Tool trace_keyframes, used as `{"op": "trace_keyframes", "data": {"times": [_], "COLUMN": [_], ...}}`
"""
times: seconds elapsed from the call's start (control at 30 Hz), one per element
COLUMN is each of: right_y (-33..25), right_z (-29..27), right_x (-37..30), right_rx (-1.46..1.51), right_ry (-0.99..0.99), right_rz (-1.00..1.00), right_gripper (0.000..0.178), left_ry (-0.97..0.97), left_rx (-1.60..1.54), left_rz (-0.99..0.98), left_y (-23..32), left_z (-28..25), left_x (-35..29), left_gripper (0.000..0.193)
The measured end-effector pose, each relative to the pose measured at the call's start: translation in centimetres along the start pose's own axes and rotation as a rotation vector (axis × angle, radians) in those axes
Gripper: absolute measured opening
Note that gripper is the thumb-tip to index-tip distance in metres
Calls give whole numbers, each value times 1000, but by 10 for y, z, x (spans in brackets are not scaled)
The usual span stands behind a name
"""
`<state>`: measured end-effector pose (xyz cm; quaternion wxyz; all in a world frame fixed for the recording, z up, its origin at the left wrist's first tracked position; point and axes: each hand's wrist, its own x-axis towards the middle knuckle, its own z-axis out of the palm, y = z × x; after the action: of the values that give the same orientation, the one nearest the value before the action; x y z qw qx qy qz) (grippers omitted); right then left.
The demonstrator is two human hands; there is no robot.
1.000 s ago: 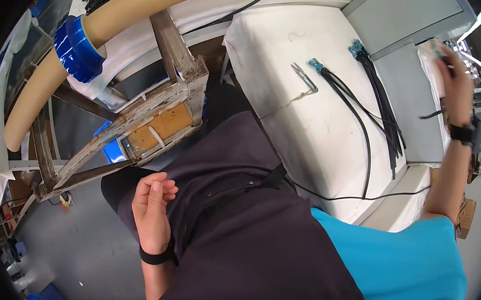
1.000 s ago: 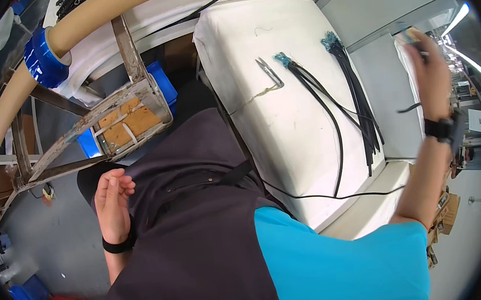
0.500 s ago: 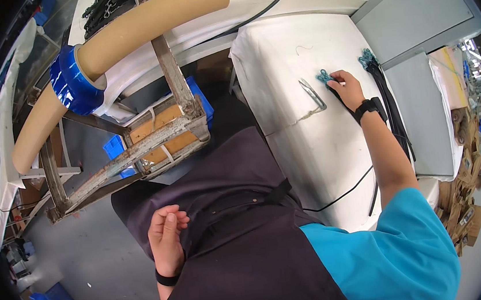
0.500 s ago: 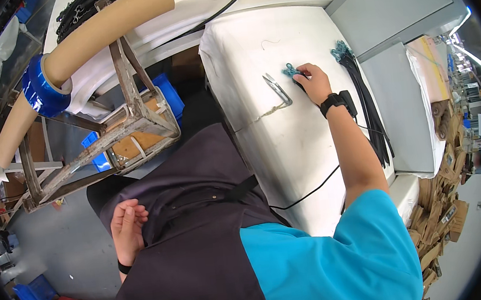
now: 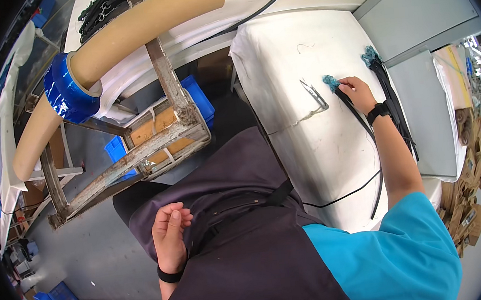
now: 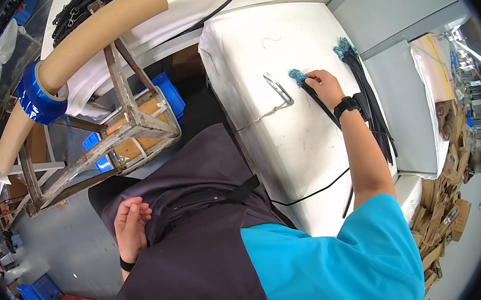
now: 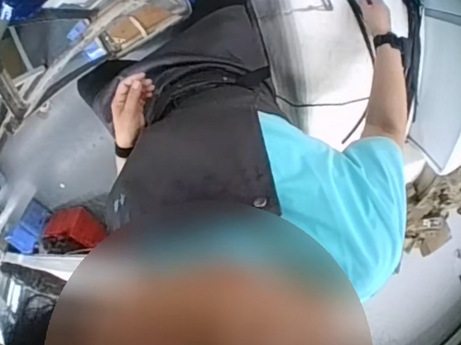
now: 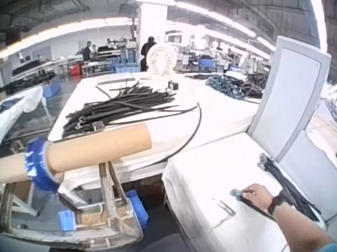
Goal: Applying protective plastic film and hardware to leather straps.
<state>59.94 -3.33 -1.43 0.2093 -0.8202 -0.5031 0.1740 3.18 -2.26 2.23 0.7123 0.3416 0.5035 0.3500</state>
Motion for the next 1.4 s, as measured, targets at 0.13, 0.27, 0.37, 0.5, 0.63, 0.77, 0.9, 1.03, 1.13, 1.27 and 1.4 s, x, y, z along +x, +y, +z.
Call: {"op": "trace_keyframes", "data": {"times": [0.13, 0.27, 0.37, 0.5, 0.63, 0.77, 0.9, 1.03, 1.13, 1.27, 1.4], "right_y": [3, -18, -23, -21, -11, -3, 5, -7, -7, -6, -17], "right_z": [22, 45, 53, 58, 57, 42, 44, 48, 50, 43, 44], "right_x": [-8, -22, -18, -10, 0, -6, -14, -14, -9, -5, -7], "right_rx": [-363, -453, -419, -375, -340, -208, -172, 36, 343, 435, 174], "right_ry": [165, 244, 286, 383, 417, 330, 347, 377, 361, 344, 340], "right_rz": [-307, -116, -38, 3, 3, -56, -45, -8, 92, 182, 96], "right_gripper": [40, 41, 38, 39, 42, 44, 41, 34, 29, 21, 17], "left_ry": [-8, -9, -13, -20, -10, 7, 14, -10, -10, 7, 5], "left_rx": [6, 11, 27, 11, 11, -4, 8, 20, 10, 6, -1], "left_rz": [-12, -8, -17, -11, -21, -5, -23, -31, -18, -16, -16], "left_y": [-1, 0, 2, -2, -1, -4, -6, -3, -4, -5, -7], "left_z": [4, 4, 4, 0, 0, -5, -7, -2, -4, -7, -8], "left_x": [-1, 0, 0, -1, -1, -1, 0, 3, 4, 3, 1], "left_gripper": [20, 19, 19, 19, 18, 18, 18, 18, 18, 18, 19]}}
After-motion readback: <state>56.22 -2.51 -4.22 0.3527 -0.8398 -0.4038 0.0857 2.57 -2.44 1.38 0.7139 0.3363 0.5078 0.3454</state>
